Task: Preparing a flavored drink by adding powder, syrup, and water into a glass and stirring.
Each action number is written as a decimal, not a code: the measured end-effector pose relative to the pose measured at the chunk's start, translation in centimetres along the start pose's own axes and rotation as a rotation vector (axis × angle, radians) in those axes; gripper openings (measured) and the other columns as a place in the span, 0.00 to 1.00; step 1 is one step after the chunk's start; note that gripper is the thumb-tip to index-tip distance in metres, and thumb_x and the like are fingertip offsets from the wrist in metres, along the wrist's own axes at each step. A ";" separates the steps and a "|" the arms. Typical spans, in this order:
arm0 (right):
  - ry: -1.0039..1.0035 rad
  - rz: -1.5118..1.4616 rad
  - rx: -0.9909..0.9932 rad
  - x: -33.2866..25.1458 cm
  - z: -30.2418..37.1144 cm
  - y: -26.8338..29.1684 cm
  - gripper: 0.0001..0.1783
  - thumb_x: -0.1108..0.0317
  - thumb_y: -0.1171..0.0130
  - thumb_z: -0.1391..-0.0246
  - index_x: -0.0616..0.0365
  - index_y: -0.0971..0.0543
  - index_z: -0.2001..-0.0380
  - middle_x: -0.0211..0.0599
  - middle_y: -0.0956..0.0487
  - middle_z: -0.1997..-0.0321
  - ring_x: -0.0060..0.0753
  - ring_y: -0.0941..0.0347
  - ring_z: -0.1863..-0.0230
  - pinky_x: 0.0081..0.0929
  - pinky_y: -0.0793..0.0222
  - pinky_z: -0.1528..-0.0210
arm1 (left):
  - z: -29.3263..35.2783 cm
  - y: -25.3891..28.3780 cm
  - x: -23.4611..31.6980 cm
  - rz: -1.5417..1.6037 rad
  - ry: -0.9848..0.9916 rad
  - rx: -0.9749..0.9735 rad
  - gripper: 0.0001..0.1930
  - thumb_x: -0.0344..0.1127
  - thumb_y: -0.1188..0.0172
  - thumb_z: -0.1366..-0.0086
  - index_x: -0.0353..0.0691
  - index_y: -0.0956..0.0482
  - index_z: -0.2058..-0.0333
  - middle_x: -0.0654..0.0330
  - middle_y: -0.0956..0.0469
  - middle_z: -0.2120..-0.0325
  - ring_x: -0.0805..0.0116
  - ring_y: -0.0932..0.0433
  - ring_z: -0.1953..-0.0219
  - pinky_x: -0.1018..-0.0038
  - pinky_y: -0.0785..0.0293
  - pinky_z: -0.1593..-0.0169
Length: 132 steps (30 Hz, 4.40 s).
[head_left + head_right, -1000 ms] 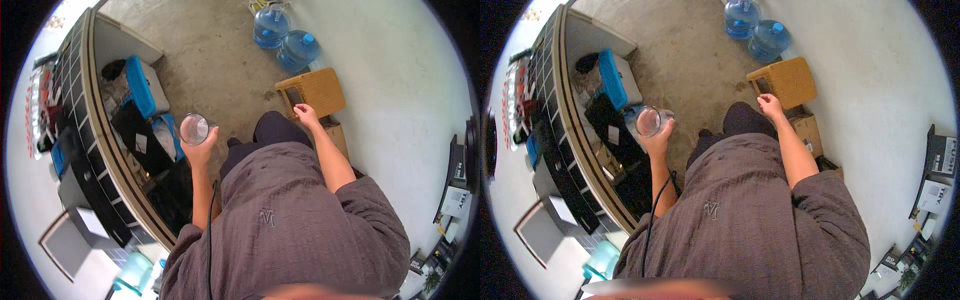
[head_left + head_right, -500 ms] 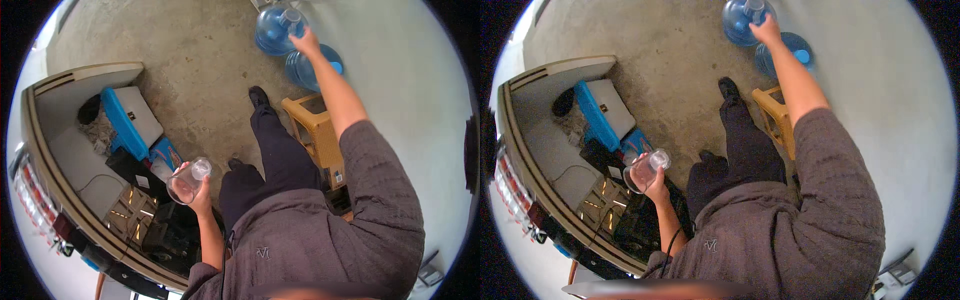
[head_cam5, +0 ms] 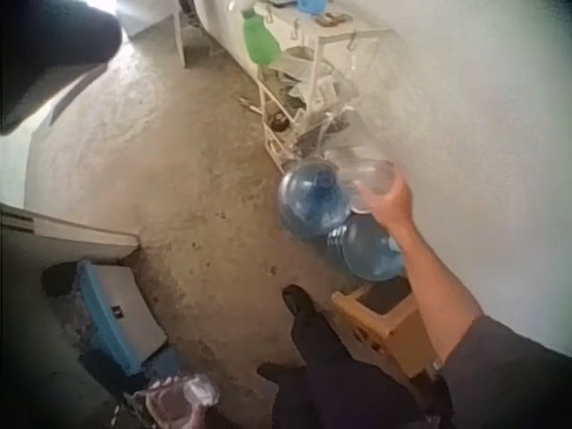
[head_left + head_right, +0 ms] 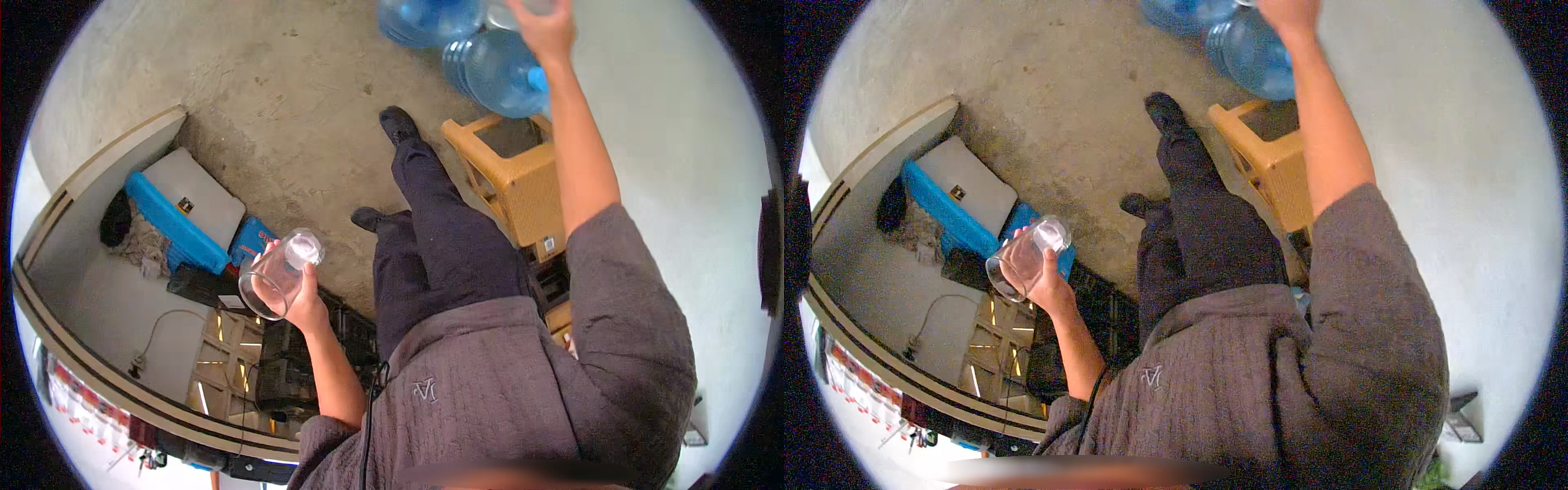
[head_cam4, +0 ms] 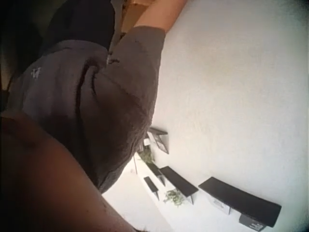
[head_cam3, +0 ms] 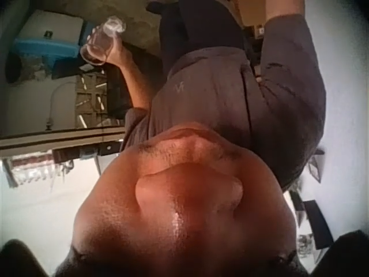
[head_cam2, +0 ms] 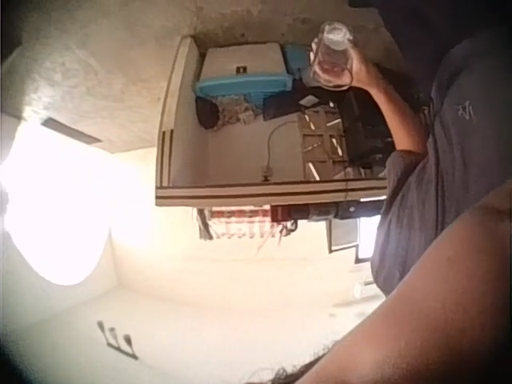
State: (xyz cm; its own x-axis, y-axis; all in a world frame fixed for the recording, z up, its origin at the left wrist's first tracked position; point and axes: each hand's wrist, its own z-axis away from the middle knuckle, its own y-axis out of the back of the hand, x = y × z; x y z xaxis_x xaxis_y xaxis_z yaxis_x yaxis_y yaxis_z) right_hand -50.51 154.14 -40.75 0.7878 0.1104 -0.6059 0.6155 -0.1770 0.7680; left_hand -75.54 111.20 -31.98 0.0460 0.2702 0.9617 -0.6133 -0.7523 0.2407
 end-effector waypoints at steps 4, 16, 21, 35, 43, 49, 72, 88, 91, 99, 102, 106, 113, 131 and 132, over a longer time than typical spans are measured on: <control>-0.152 0.152 0.080 4.3 5.3 8.7 0.50 0.43 0.28 0.65 0.59 0.36 0.43 0.56 0.29 0.44 0.52 0.32 0.42 0.40 0.35 0.42 | 0.0 0.4 -0.1 0.002 -0.065 -0.008 0.27 0.20 0.38 0.44 0.33 0.38 0.47 0.47 0.32 0.47 0.53 0.34 0.42 0.55 0.39 0.37; -0.425 0.222 -0.183 12.8 9.5 4.8 0.48 0.45 0.26 0.66 0.57 0.35 0.44 0.52 0.26 0.47 0.50 0.29 0.46 0.39 0.34 0.44 | 1.4 1.8 -2.4 0.023 0.046 -0.087 0.39 0.18 0.37 0.46 0.43 0.46 0.39 0.47 0.36 0.43 0.52 0.36 0.40 0.57 0.39 0.39; -0.390 0.231 -0.196 15.1 9.8 3.6 0.49 0.45 0.26 0.67 0.58 0.35 0.44 0.51 0.26 0.48 0.49 0.29 0.46 0.39 0.34 0.44 | 1.0 0.4 -3.0 0.050 0.069 -0.058 0.38 0.18 0.37 0.47 0.42 0.46 0.40 0.47 0.37 0.43 0.52 0.36 0.40 0.56 0.38 0.38; 0.040 -0.426 -0.604 7.7 -3.4 -16.1 0.27 0.65 0.26 0.58 0.63 0.25 0.55 0.40 0.21 0.54 0.38 0.26 0.48 0.30 0.33 0.45 | -4.5 -5.1 -12.7 0.000 0.022 -0.031 0.37 0.18 0.38 0.47 0.43 0.45 0.41 0.48 0.35 0.43 0.53 0.35 0.40 0.58 0.40 0.38; 0.329 -0.614 -0.449 10.4 -2.6 -20.4 0.14 0.79 0.32 0.56 0.60 0.23 0.64 0.36 0.19 0.61 0.37 0.23 0.50 0.34 0.33 0.43 | -7.7 -7.1 -18.7 -0.064 -0.019 -0.016 0.38 0.18 0.35 0.51 0.45 0.43 0.42 0.46 0.35 0.43 0.53 0.33 0.42 0.58 0.37 0.40; 0.601 -0.534 -0.383 7.1 0.0 -20.7 0.20 0.78 0.30 0.58 0.56 0.27 0.61 0.32 0.18 0.66 0.38 0.23 0.50 0.42 0.43 0.36 | -9.5 -8.8 -20.7 -0.077 -0.014 0.027 0.38 0.24 0.27 0.57 0.38 0.38 0.47 0.48 0.30 0.47 0.62 0.29 0.46 0.69 0.33 0.44; 1.034 -0.367 -0.830 -5.3 12.9 -27.8 0.23 0.71 0.31 0.66 0.59 0.27 0.63 0.46 0.24 0.65 0.51 0.26 0.62 0.37 0.30 0.58 | -16.4 -13.3 -31.9 -0.350 0.084 -0.002 0.34 0.37 0.26 0.62 0.46 0.25 0.51 0.60 0.23 0.55 0.60 0.25 0.51 0.66 0.29 0.46; 1.344 -0.105 -0.993 -5.7 25.8 -34.9 0.24 0.70 0.34 0.61 0.59 0.28 0.58 0.46 0.23 0.66 0.50 0.25 0.62 0.38 0.29 0.57 | -13.1 -10.4 -40.7 -0.409 0.046 0.224 0.31 0.35 0.28 0.62 0.48 0.24 0.54 0.60 0.22 0.58 0.58 0.26 0.52 0.64 0.30 0.46; 1.357 -0.065 -1.035 -5.6 27.3 -35.5 0.15 0.76 0.47 0.59 0.62 0.28 0.64 0.45 0.28 0.71 0.47 0.29 0.66 0.38 0.33 0.62 | -12.6 -9.9 -42.1 -0.409 0.023 0.245 0.31 0.36 0.27 0.63 0.49 0.25 0.54 0.61 0.23 0.57 0.58 0.26 0.52 0.64 0.30 0.46; 1.440 0.087 -1.060 -4.6 30.9 -37.9 0.09 0.73 0.49 0.56 0.59 0.29 0.67 0.44 0.27 0.72 0.45 0.28 0.68 0.36 0.33 0.63 | -10.6 -9.9 -45.4 -0.455 0.103 0.303 0.32 0.37 0.26 0.63 0.51 0.25 0.54 0.63 0.23 0.56 0.59 0.27 0.51 0.64 0.30 0.46; 1.458 0.120 -1.082 -3.9 32.0 -38.7 0.09 0.73 0.48 0.55 0.59 0.29 0.67 0.43 0.27 0.72 0.44 0.27 0.67 0.36 0.33 0.62 | -10.2 -10.0 -46.6 -0.455 0.127 0.319 0.32 0.37 0.25 0.64 0.50 0.25 0.55 0.63 0.23 0.57 0.59 0.28 0.50 0.64 0.31 0.45; 1.488 0.166 -1.100 -3.1 33.5 -39.8 0.10 0.73 0.48 0.57 0.58 0.29 0.67 0.44 0.27 0.71 0.46 0.27 0.66 0.37 0.33 0.61 | -9.3 -9.8 -48.4 -0.460 0.136 0.351 0.32 0.36 0.25 0.65 0.50 0.25 0.55 0.63 0.23 0.57 0.58 0.28 0.50 0.63 0.31 0.45; 1.537 0.293 -1.201 -1.9 35.4 -41.0 0.20 0.73 0.40 0.57 0.61 0.30 0.58 0.48 0.23 0.66 0.50 0.24 0.62 0.41 0.29 0.57 | -7.9 -9.5 -51.0 -0.475 0.133 0.359 0.33 0.34 0.26 0.64 0.50 0.25 0.54 0.63 0.23 0.57 0.58 0.28 0.50 0.64 0.33 0.44; 1.591 0.402 -1.221 -0.8 36.5 -41.8 0.18 0.72 0.40 0.57 0.60 0.31 0.60 0.49 0.22 0.66 0.50 0.23 0.61 0.40 0.29 0.56 | -6.2 -10.4 -53.5 -0.419 0.195 0.373 0.35 0.34 0.25 0.66 0.49 0.26 0.53 0.62 0.24 0.55 0.59 0.29 0.49 0.64 0.33 0.43; 1.591 0.407 -1.227 -0.9 36.5 -41.6 0.19 0.71 0.39 0.57 0.60 0.31 0.60 0.48 0.22 0.66 0.50 0.23 0.61 0.40 0.29 0.55 | -6.2 -10.5 -53.5 -0.407 0.192 0.382 0.35 0.33 0.25 0.67 0.49 0.26 0.53 0.62 0.24 0.54 0.59 0.29 0.49 0.65 0.33 0.43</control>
State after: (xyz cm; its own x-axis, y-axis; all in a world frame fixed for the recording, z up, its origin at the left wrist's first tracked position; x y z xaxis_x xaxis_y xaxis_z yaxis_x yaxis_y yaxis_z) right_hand -77.67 125.73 -79.75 -0.2408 0.9392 -0.2447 -0.4084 0.1307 0.9034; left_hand -76.51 108.38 -86.72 0.0530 0.6597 0.7497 -0.2466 -0.7188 0.6500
